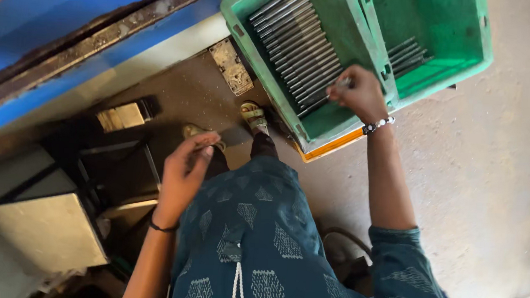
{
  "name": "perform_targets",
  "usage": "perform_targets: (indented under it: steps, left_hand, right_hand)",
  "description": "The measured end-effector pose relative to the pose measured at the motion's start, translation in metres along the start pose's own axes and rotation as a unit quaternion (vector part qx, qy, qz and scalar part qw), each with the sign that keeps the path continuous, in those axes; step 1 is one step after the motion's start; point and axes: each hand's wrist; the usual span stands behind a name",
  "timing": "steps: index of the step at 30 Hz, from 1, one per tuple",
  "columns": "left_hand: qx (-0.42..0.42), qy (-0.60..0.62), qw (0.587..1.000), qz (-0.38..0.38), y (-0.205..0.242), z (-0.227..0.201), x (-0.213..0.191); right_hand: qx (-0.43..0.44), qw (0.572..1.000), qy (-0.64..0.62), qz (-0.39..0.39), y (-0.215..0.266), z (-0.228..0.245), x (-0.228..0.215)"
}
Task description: The person repeatedly inserts metal rods into a machine, closes the door, and operates the controls to process them. They then remove the rods, measure them with a caliper, and return them to a green bin or reinsert them into the machine.
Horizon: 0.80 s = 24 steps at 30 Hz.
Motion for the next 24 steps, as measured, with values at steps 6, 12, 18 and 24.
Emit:
perform_targets:
  steps: [6,12,18,24]
  left_hand:
    - [-0.039,-0.059,0.996,-0.052,0.02,-0.011,0.013]
    - [-0.033,-0.132,0.989,-0.065,0.064,-0.012,0.013]
    - [-0.016,-0.1,0.981,-0.168,0.135,0.014,-0.006]
    - [0.052,-0.108,0.96,-0.252,0.224,0.063,-0.027]
  right_hand:
    - [0.003,0.944,0.268,0.19,-0.057,-0.044,0.013]
    - [-0.197,0.781,0.584,0.105,-0.094,-0.105,0.036]
    - [-0.148,0.725,0.663,0.117,-0.097,-0.084,0.038]
    - [-0.158,0.731,0.662,0.051,-0.061,-0.043,0.041]
Point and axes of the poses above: each hand's wrist, its own y-axis away from the middle knuckle, its own x-axis out of the palm, z = x × y, and after that the axes turned 7 degrees about -z, right-handed
